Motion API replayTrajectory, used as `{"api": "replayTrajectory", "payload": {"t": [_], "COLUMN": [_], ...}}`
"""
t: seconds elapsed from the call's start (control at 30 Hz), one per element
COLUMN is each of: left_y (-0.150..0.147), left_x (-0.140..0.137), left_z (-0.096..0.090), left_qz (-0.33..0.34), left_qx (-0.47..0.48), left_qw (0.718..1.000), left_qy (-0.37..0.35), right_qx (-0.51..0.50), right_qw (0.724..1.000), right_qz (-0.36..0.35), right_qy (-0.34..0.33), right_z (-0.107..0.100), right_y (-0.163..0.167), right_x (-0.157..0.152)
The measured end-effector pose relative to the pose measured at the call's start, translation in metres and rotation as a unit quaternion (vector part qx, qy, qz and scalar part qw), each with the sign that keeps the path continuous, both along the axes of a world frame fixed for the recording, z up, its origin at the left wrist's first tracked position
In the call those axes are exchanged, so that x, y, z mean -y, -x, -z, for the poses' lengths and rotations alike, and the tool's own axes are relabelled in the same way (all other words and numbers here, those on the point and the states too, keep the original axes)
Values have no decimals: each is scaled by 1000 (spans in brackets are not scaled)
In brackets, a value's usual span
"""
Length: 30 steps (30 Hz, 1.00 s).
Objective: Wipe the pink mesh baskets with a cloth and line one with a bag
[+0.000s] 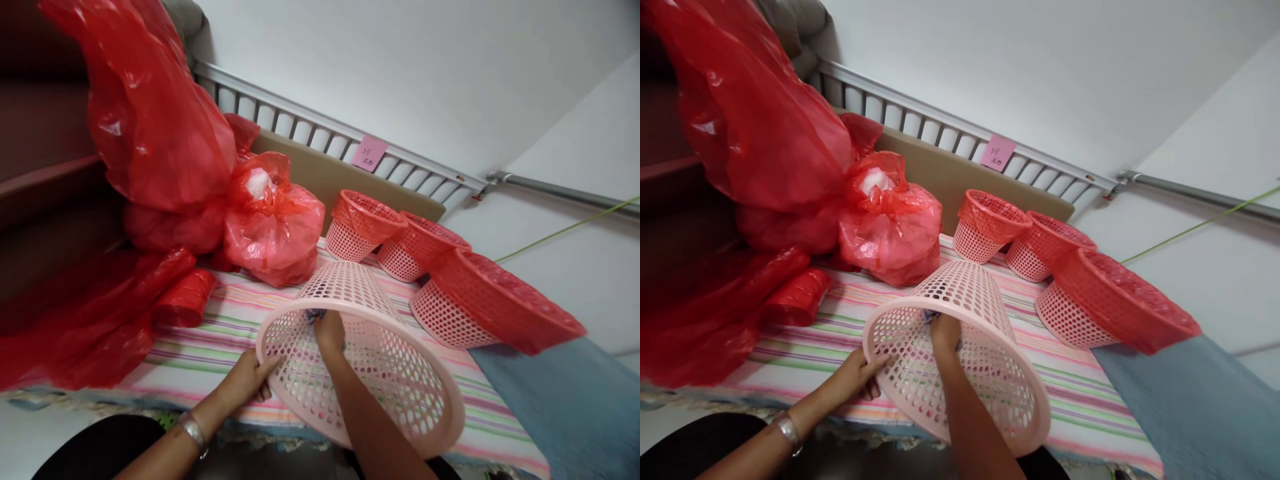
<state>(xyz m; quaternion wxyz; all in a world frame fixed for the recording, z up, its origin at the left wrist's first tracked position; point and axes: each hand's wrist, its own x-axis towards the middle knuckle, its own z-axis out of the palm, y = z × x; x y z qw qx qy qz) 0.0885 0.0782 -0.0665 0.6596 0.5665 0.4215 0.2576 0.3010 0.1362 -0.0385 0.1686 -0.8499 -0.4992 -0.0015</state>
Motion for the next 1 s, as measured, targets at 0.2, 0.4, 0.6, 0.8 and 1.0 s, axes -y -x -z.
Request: {"api": "replayTrajectory", "payload": {"t": [0.2,0.4,0.6,0.8,1.0], "left_y": [-6,-3,7,15,15], "left_x": [-2,-6,-12,-17,-18], "left_z": [-11,-32,-50,-58,-51], "left_qz": [-34,-39,-45,-46,-55], "left_qx": [23,46,-23,-3,0], "left_qw": [998,981,982,986,987], "left_qy": [-39,-183,-183,-157,-153], "right_qx": [-106,-98,-2,45,3], "right_qw": [984,972,998,999,1000], "right_qz": [-121,-201,-44,-26,-11], "right_qy": [-72,-73,-40,4,21], "right_z": [22,22,-6,-11,-6], "right_y": [54,60,15,-17,-16], "right_x": [99,141,44,-17,-19]}}
